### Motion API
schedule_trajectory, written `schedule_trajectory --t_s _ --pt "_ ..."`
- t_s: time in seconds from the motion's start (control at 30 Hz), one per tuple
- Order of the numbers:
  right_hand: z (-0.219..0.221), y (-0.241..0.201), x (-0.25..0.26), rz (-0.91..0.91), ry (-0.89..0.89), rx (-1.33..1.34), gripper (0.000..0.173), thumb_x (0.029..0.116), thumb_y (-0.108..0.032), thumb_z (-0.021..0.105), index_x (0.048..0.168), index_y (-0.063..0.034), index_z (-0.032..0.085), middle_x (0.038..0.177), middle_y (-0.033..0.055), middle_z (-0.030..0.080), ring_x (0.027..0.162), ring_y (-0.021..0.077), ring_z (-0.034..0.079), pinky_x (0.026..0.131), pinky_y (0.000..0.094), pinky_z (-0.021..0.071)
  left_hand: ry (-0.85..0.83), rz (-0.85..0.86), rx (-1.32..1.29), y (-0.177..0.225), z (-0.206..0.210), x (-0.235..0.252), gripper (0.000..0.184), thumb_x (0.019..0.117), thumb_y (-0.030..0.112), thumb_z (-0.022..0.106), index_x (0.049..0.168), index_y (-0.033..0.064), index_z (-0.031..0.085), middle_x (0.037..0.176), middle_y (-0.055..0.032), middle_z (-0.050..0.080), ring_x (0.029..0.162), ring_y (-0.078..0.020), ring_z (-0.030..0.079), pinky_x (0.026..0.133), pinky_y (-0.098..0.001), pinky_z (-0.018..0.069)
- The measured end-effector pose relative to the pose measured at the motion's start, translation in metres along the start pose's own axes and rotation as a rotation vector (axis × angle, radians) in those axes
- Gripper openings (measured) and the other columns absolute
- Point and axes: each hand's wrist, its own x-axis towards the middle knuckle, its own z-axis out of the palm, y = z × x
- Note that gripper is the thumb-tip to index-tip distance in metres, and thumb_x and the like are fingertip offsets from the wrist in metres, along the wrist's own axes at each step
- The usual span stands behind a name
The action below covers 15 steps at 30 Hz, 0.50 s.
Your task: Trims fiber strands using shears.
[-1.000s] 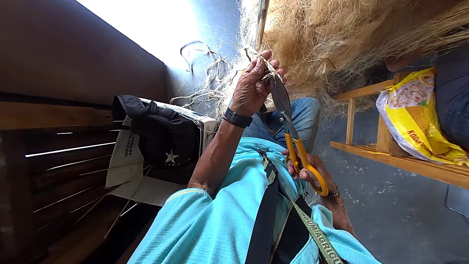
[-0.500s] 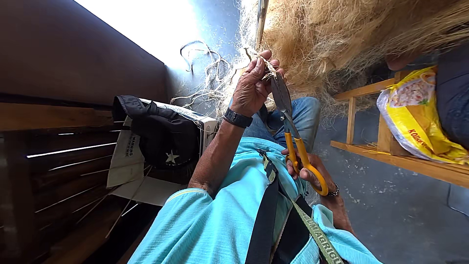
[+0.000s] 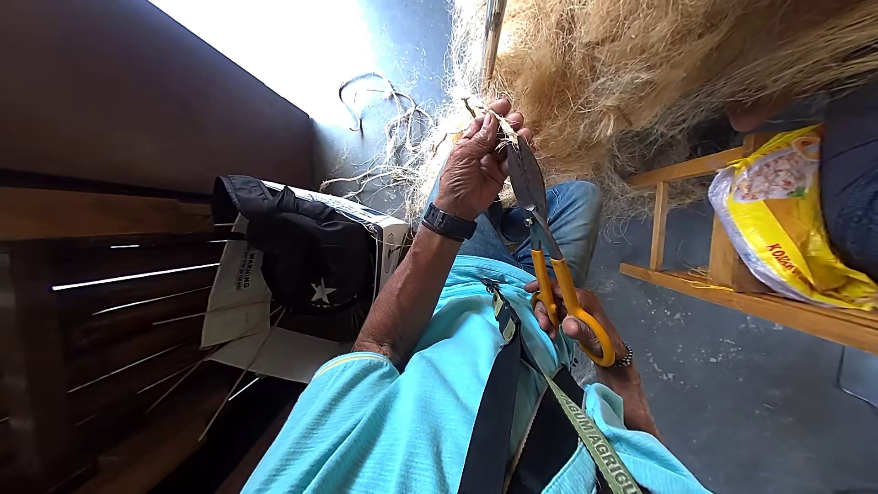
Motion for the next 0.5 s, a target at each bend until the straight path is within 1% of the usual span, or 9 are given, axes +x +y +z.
schedule_trajectory --t_s 0.17,0.23,0.37,0.5 --pt "0.0007 0.0008 -0.0008 0.003 0.002 -0.005 0.095 0.0847 -0.073 0.065 0.137 0.0052 0.054 0.084 0.0008 0.068 0.068 0.0095 0.064 0.060 0.0246 0.0553 0.019 -0.002 -0.015 -0.0012 0.0024 -0.0030 0.025 0.1100 0.010 0.036 0.118 0.0104 0.060 0.101 -0.0093 0.075 0.092 -0.0208 0.075 0.085 -0.0365 0.0623" --pt "0.0004 0.0011 -0.0007 0.008 0.001 0.001 0.095 0.0839 -0.074 0.066 0.137 0.0045 0.054 0.084 0.0008 0.068 0.068 0.0097 0.064 0.059 0.0246 0.0555 0.016 -0.004 -0.031 -0.0016 0.0035 -0.0041 0.025 0.1102 0.010 0.036 0.118 0.0101 0.060 0.101 -0.0093 0.074 0.093 -0.0210 0.074 0.086 -0.0367 0.0621" --pt "0.0019 0.0023 -0.0007 0.001 0.010 0.023 0.094 0.0841 -0.073 0.067 0.136 0.0049 0.054 0.083 0.0010 0.068 0.067 0.0098 0.064 0.059 0.0243 0.0550 0.015 0.003 -0.040 -0.0025 0.0014 -0.0036 0.025 0.1099 0.010 0.036 0.117 0.0103 0.060 0.101 -0.0101 0.075 0.093 -0.0220 0.075 0.085 -0.0366 0.0623" --pt "0.0043 0.0035 -0.0006 -0.013 0.033 0.000 0.091 0.0856 -0.071 0.067 0.135 0.0044 0.056 0.081 -0.0002 0.067 0.066 0.0088 0.062 0.058 0.0240 0.0543 0.036 0.023 0.004 -0.0023 0.0023 -0.0040 0.022 0.1100 0.011 0.038 0.117 0.0111 0.060 0.102 -0.0096 0.075 0.093 -0.0217 0.075 0.084 -0.0359 0.0622"
